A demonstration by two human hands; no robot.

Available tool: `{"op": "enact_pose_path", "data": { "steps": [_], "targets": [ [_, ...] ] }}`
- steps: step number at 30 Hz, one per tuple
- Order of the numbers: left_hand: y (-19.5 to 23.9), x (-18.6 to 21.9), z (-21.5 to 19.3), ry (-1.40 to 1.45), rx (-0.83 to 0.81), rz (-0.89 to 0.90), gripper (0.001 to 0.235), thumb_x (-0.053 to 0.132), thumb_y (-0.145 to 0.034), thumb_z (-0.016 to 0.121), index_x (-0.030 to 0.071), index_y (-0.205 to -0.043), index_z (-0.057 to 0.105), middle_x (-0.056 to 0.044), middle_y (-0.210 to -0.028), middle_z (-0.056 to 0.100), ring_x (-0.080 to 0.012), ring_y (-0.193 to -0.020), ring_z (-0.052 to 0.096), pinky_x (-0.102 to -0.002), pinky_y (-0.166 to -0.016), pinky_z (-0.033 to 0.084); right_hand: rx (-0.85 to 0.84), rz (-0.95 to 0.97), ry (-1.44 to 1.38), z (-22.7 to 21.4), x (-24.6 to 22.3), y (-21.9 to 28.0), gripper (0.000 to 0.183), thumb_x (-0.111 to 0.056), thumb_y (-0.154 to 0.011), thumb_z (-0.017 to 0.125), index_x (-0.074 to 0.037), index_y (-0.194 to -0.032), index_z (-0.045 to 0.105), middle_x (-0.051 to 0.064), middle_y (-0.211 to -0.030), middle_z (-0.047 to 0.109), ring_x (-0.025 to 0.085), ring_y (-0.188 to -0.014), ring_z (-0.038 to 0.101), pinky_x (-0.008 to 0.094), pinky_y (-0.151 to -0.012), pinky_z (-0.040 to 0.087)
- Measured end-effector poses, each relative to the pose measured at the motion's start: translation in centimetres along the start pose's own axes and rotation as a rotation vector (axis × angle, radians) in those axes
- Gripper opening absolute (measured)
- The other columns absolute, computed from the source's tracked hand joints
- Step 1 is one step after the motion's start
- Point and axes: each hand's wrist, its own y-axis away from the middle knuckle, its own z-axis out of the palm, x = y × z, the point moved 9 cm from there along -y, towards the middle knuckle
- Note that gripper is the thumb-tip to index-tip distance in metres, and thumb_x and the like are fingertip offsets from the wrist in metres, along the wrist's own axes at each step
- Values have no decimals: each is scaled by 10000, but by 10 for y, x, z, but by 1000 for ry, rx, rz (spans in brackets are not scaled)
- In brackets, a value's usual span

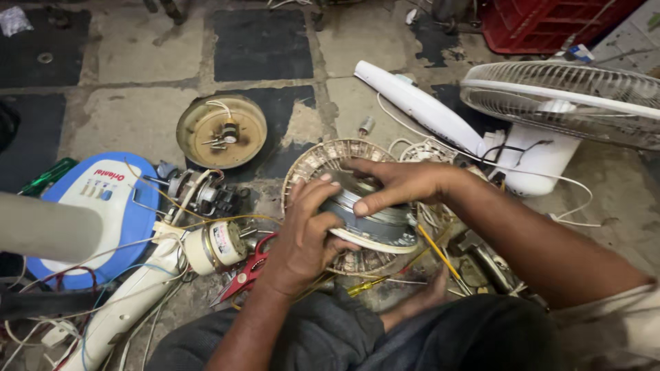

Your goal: The person disassembles a fan motor, uses a screwdriver to adjust internal components, and then uses a hammer to reseat the rotor. They reassemble the motor housing and continue adjusting the wiring and internal parts.

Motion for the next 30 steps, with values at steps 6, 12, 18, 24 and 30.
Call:
{"op": "enact_pose_path", "data": {
  "steps": [6,12,18,24,30],
  "targets": [
    [-4,5,-5,7,-19,15,588,237,-760,872,95,-1161,466,-179,-1450,469,-431,-1437,452,-615,-1233,343,137,32,-91,3,-6,6,1076,-548,-669,810,-69,-1547,412,243,-1466,578,370,-1329,575,448,-1085,468],
    [1,-1,-3,-22,-47,13,629,188,-691,890,107,-1153,471,-173,-1457,476,-435,-1437,460,-562,-1231,398,151,119,41,-8,10,10,1160,-637,-666,763,-132,-1605,306,223,-1524,490,360,-1396,497,457,-1108,440],
    [13,-32,-5,92,50,-200,804,305,-625,952,71,-1191,431,-200,-1414,497,-412,-1334,527,-500,-1122,464,-89,59,170,9,-3,2,1322,-665,-656,772,-66,-1624,101,281,-1560,386,385,-1409,479,430,-1107,466],
    [20,-44,2,86,64,-264,797,414,-638,937,66,-1124,409,-246,-1402,493,-425,-1309,546,-493,-1087,490,-206,29,47,18,-21,-7,1368,-610,-618,844,-55,-1606,77,281,-1544,435,387,-1414,492,430,-1115,446],
    [13,-46,-6,155,56,-239,807,495,-649,880,69,-1141,402,-260,-1480,481,-444,-1368,545,-483,-1116,497,53,20,131,8,-14,0,1297,-630,-609,813,-120,-1635,205,261,-1579,387,410,-1425,442,486,-1127,415]
  ]
}}
